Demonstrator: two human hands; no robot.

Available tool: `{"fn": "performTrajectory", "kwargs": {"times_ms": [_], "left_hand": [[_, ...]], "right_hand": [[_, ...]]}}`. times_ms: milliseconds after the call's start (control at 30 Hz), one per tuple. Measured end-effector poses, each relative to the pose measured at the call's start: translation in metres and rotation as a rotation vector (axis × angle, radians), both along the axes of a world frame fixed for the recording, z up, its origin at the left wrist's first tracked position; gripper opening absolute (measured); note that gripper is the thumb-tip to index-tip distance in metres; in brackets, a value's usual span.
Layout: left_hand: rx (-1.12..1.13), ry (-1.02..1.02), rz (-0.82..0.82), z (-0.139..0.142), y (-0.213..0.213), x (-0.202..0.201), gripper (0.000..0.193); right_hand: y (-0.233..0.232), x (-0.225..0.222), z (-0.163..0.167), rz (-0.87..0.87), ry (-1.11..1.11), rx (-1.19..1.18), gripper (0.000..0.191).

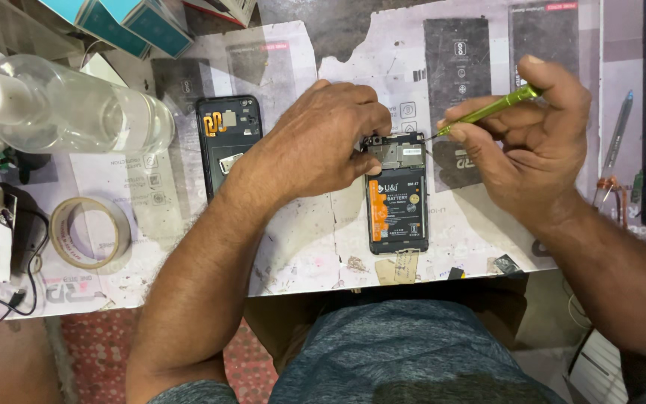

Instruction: The person uses a green screwdriver and a green utility knife to work on the internal components of a disassembled mobile phone. They repeatedly pry and adjust parts near the battery and motherboard area while holding the device steady with the other hand.

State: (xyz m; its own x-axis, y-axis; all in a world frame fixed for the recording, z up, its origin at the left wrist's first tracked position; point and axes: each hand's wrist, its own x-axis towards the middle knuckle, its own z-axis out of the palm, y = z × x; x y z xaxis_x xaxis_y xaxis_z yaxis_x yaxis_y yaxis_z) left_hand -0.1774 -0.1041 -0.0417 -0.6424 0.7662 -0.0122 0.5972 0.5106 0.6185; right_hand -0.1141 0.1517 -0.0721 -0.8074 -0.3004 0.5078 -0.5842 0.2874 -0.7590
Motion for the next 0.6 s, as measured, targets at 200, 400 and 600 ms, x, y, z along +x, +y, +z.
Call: {"fn": "performTrajectory", "kwargs": {"times_ms": [200,400,600], "left_hand": [[0.009,0.007,-0.005,0.0,-0.001,-0.001,0.034],[0.019,0.004,-0.007,0.002,-0.003,0.0,0.031],[0.048,0.011,0.0,0.006,-0.006,0.003,0.031]], "right_hand": [[0.0,-0.008,-0.014,0.051,0.148,-0.022,0.066],[-0.004,0.004,0.004,0.022,0.255,0.185,0.051],[-0.012,0.007,0.038,-0.038,0.344,0.324,0.033]]}}
